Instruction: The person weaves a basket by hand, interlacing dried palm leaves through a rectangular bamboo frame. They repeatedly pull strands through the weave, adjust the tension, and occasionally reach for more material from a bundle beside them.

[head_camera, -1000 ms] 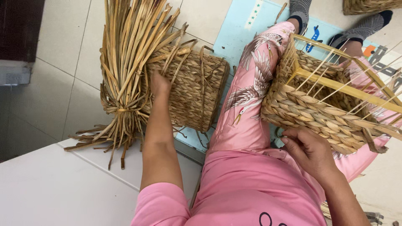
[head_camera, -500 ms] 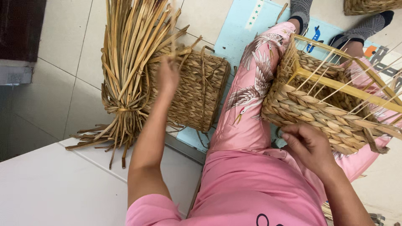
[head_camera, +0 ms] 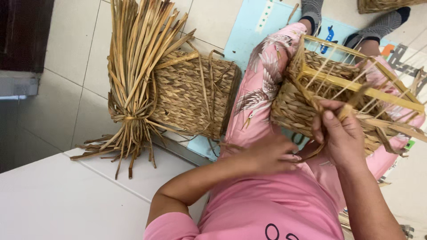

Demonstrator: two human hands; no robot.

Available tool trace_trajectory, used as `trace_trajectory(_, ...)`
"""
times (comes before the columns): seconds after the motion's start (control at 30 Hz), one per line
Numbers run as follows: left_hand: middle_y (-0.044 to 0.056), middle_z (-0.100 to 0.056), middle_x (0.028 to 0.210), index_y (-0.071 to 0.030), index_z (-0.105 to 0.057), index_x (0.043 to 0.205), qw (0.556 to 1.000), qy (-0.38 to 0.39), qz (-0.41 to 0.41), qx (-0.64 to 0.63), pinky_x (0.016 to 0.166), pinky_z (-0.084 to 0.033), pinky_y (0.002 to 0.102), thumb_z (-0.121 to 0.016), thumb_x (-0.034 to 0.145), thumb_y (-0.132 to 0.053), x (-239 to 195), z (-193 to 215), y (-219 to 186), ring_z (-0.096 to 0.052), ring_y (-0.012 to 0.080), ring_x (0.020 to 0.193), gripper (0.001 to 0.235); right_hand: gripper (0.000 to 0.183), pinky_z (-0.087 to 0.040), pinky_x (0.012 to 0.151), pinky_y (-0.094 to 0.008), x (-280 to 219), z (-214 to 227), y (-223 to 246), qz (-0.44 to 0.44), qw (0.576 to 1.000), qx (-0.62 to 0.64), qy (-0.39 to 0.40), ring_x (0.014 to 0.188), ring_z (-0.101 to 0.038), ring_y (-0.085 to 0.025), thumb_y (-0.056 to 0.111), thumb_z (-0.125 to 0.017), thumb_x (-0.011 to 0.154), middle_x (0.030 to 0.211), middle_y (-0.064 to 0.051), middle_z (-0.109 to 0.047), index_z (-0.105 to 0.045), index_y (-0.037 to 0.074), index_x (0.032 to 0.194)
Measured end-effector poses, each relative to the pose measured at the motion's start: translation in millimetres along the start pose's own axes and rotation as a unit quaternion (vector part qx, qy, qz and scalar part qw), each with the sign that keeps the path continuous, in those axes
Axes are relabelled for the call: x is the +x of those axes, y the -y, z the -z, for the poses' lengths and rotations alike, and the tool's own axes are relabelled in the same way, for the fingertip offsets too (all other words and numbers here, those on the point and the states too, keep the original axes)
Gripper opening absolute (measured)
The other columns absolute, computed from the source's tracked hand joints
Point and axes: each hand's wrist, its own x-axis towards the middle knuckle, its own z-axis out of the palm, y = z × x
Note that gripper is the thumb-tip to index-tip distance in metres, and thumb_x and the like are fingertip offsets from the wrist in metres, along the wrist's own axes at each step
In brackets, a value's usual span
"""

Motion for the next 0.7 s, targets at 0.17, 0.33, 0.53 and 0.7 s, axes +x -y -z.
trace_trajectory(0.17,0.004,-0.067,0.121,-0.010,-0.051,0.146,0.889,-0.170,0.051,-0.421,0.085,-0.059,0.027,-0.068,0.101,-0.023,25,48,38,-0.067,0.0112,0.100,0.049,0.027,-0.035,0.042,-0.025,-17,5,-15,-0.100,0.989,-0.010,0.110,0.053,-0.041,-0.009,0.025,-0.047,0.107,0.070,-0.001,-0.051,-0.054,0.007,0.126)
trace_trajectory(0.33,0.008,-0.066,0.119,0.002,-0.061,0.137,0.869,-0.211,0.056,-0.444,0.081,-0.053,0.026,-0.053,0.106,0.000,28,65,26,-0.062,0.0125,0.100,0.031,0.036,-0.032,0.043,-0.023,-24,12,-22,-0.145,0.974,-0.056,0.165,0.053,-0.040,-0.008,0.030,-0.048,0.106,0.070,-0.001,-0.050,-0.056,0.004,0.130)
trace_trajectory(0.53,0.004,-0.060,0.133,-0.001,-0.054,0.141,0.905,-0.175,-0.001,-0.388,0.099,-0.056,0.027,-0.052,0.089,0.015,21,69,1,-0.061,0.0103,0.120,0.055,0.040,-0.033,0.042,-0.023,-24,21,-20,-0.154,0.974,-0.086,0.143,0.047,-0.040,-0.008,0.034,-0.046,0.104,0.069,-0.003,-0.053,-0.056,0.005,0.130)
trace_trajectory(0.7,0.009,-0.068,0.121,0.003,-0.061,0.135,0.887,-0.129,0.050,-0.440,0.091,-0.058,0.028,-0.058,0.105,0.010,12,65,11,-0.067,0.0120,0.103,0.031,0.039,-0.038,0.041,-0.025,-21,22,-18,-0.160,0.970,-0.131,0.125,0.049,-0.048,-0.009,0.033,-0.047,0.102,0.073,-0.003,-0.059,-0.055,0.007,0.131)
